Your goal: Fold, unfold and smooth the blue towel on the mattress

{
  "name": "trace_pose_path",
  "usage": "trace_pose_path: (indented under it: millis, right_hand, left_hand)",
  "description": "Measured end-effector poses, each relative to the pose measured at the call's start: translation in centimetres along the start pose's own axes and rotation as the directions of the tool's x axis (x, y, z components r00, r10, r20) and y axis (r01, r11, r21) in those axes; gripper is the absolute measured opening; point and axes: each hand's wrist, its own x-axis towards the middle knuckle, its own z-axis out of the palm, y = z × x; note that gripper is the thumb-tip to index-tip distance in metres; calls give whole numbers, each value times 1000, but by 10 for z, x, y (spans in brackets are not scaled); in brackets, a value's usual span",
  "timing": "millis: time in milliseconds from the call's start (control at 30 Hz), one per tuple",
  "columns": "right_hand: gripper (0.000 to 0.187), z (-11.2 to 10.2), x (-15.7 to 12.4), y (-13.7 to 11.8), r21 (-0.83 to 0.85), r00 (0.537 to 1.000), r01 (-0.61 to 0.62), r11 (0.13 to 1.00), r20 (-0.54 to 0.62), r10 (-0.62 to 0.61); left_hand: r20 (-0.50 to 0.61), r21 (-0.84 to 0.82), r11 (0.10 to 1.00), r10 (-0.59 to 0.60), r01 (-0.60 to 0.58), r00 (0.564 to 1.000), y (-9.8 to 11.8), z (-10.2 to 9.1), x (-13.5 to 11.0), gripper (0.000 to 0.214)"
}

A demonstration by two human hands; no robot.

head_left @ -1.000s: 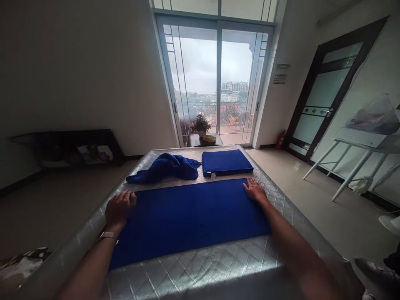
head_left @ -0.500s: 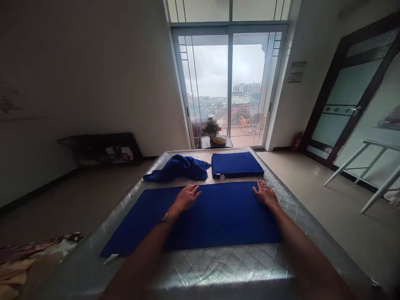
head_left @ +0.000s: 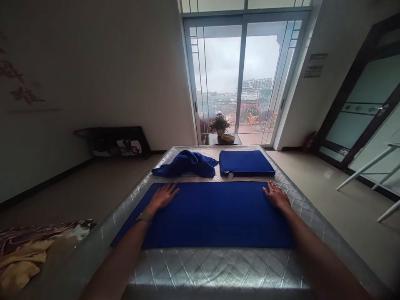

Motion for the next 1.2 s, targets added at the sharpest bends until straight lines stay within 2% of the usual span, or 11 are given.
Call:
trace_pose_path:
  millis: [100, 167, 300, 400, 500, 633, 767, 867, 933, 1033, 1200]
  right_hand:
    - [71, -3, -4, -3, -16, 1000, -7, 1000, -4, 7]
    - [71, -5, -6, -5, -32, 1000, -12, 999, -1, 12]
    - [69, -16, -10, -12, -81, 1000, -17, 997, 4, 18]
    - [65, -28, -11, -29, -142, 999, 7, 990, -52, -15]
    - [62, -34, -19, -66, -155, 987, 92, 984, -113, -110]
    - [61, -26, -46, -142, -94, 945, 278, 956, -152, -290]
    - [63, -13, -70, -217, 61, 873, 486, 872, -76, -482]
    - [69, -6, -73, -243, 153, 837, 541, 827, -8, -547]
    - [72, -1, -68, -242, 177, 842, 523, 833, 45, -538]
    - [73, 2, -56, -214, 168, 874, 459, 872, 88, -477]
    - [69, -5, -32, -118, 64, 953, 276, 959, 110, -282]
  left_hand:
    - [-11, 18, 989, -145, 145, 989, -44, -7, -7, 69]
    - [-17, 14, 981, -195, 195, 981, -58, -9, -11, 70]
    - [-49, 6, 978, -209, 209, 977, -61, -7, -13, 73]
    - [-82, 8, 979, -202, 204, 976, -59, -3, -13, 73]
    - [-108, 23, 978, -203, 207, 973, -59, -1, -13, 71]
    - [-118, 41, 975, -214, 220, 970, -57, -2, -15, 70]
    - [-129, 44, 974, -214, 221, 968, -55, -4, -16, 69]
    - [-130, 52, 977, -199, 207, 971, -56, -4, -15, 68]
    - [-125, 53, 978, -192, 199, 973, -58, -3, -15, 68]
    - [-125, 53, 981, -181, 188, 976, -60, -3, -14, 67]
    - [-152, 36, 983, -171, 178, 973, -63, 0, -14, 67]
